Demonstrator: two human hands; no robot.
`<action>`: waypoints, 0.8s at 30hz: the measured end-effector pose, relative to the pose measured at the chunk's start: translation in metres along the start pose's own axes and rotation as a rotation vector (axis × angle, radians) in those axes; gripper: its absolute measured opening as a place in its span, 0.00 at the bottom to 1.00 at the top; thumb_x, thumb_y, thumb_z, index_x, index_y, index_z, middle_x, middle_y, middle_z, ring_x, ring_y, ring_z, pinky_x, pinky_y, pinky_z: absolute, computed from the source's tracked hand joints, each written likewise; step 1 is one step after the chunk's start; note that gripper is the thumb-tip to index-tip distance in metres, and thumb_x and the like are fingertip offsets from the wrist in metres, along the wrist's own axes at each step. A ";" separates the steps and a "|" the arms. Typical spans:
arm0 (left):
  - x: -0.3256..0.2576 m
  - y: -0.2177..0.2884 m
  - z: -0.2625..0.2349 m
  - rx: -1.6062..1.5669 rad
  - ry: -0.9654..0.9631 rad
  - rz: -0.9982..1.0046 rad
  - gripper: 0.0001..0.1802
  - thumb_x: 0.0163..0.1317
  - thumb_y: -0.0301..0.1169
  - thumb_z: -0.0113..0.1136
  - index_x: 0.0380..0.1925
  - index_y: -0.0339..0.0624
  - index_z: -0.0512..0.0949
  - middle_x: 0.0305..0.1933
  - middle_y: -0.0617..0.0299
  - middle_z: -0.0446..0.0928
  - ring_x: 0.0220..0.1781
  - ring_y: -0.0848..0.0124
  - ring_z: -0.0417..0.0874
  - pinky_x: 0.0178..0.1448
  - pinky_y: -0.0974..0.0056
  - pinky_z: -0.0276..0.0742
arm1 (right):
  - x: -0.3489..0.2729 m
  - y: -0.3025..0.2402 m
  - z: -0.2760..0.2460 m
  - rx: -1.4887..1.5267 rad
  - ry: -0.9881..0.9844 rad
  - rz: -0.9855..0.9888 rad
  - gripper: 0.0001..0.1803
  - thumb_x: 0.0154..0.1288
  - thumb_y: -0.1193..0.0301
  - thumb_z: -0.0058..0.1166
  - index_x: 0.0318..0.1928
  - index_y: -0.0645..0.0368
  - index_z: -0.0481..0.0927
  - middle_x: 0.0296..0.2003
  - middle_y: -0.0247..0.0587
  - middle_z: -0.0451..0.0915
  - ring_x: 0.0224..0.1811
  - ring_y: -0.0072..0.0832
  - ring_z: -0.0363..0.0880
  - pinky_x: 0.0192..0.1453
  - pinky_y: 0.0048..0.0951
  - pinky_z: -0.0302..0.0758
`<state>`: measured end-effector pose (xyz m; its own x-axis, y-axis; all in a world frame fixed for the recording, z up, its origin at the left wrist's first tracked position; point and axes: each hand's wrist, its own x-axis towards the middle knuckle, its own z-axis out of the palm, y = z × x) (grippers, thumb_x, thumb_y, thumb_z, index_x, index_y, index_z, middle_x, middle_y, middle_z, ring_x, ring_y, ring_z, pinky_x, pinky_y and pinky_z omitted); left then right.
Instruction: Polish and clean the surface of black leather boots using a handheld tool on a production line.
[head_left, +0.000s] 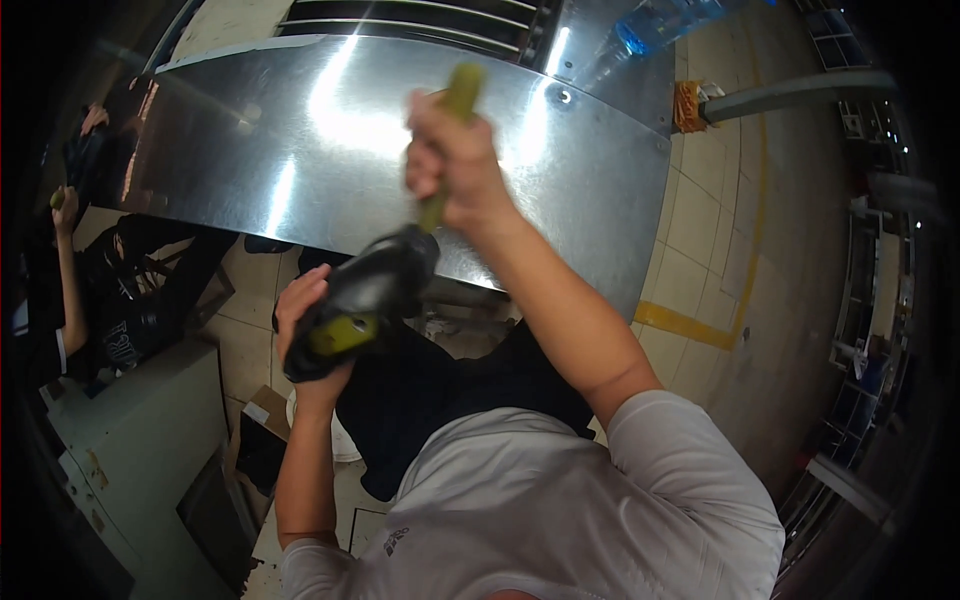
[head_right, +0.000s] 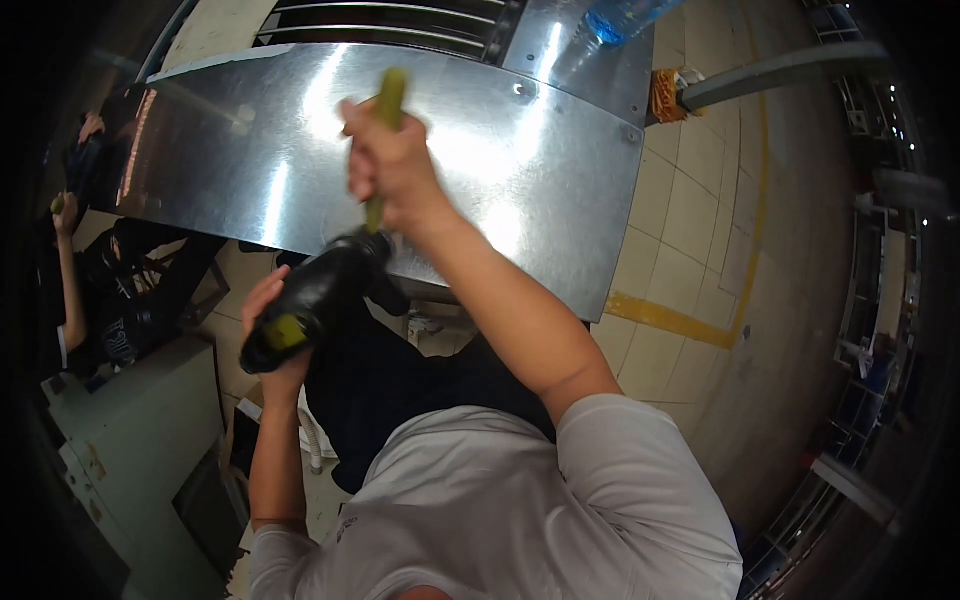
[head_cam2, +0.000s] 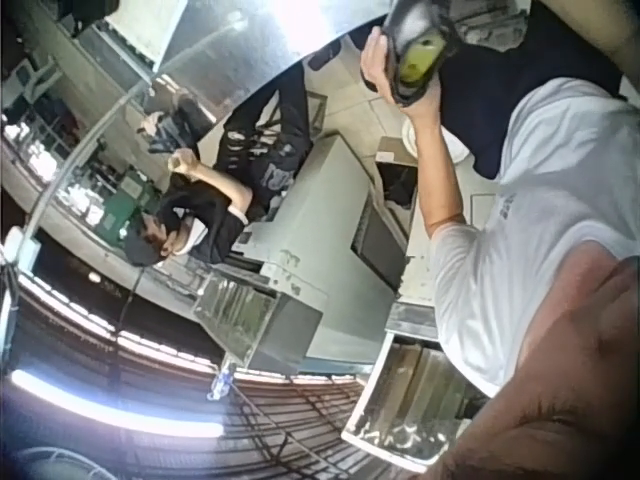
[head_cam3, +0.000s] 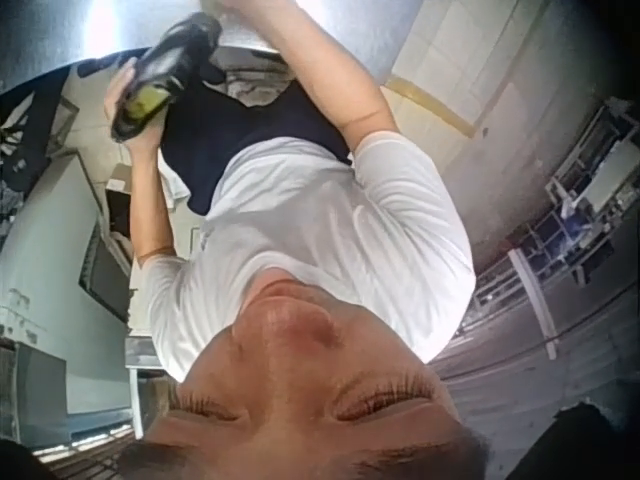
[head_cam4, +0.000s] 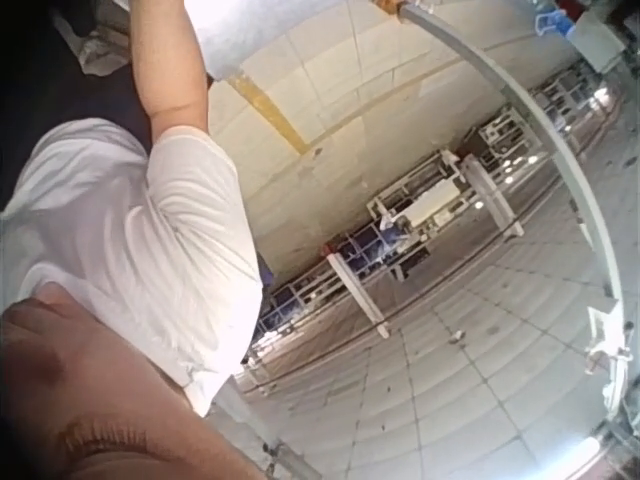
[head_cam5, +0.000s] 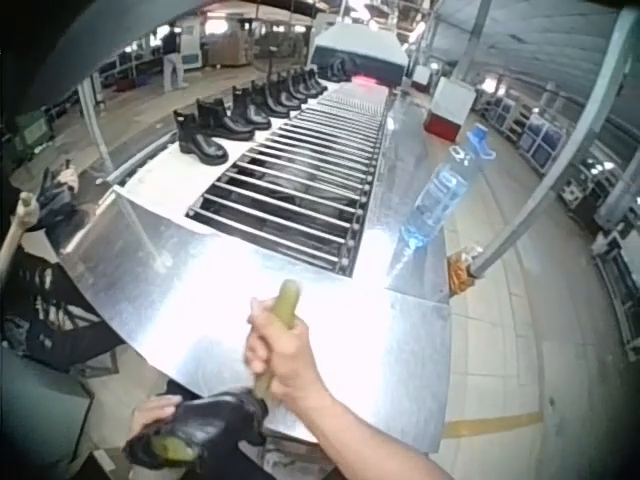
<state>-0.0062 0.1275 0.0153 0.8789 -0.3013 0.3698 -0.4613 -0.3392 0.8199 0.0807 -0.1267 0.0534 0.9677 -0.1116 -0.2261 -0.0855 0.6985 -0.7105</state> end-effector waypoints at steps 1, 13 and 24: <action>0.005 0.003 0.006 -0.048 0.089 -0.053 0.34 0.50 0.24 0.80 0.58 0.39 0.75 0.60 0.48 0.80 0.64 0.58 0.81 0.70 0.56 0.74 | -0.003 -0.015 -0.017 0.016 0.026 -0.067 0.19 0.70 0.56 0.66 0.37 0.57 0.75 0.14 0.28 0.67 0.11 0.19 0.65 0.16 0.24 0.65; 0.024 0.013 0.009 -0.059 0.148 -0.396 0.34 0.55 0.19 0.78 0.62 0.28 0.75 0.61 0.53 0.80 0.60 0.66 0.81 0.69 0.61 0.75 | -0.005 0.000 -0.030 0.321 0.097 -0.063 0.25 0.77 0.51 0.56 0.60 0.57 0.73 0.15 0.26 0.60 0.14 0.19 0.59 0.21 0.28 0.63; 0.016 0.008 0.010 -0.038 0.173 -0.345 0.37 0.49 0.22 0.84 0.58 0.36 0.73 0.57 0.58 0.79 0.56 0.68 0.82 0.60 0.65 0.79 | 0.019 0.006 -0.020 0.373 0.116 -0.091 0.18 0.77 0.54 0.56 0.52 0.55 0.76 0.15 0.27 0.60 0.13 0.20 0.58 0.19 0.28 0.61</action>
<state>0.0034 0.1106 0.0233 0.9907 -0.0197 0.1347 -0.1327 -0.3603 0.9233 0.0937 -0.1388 0.0316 0.9321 -0.2492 -0.2627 0.1120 0.8884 -0.4453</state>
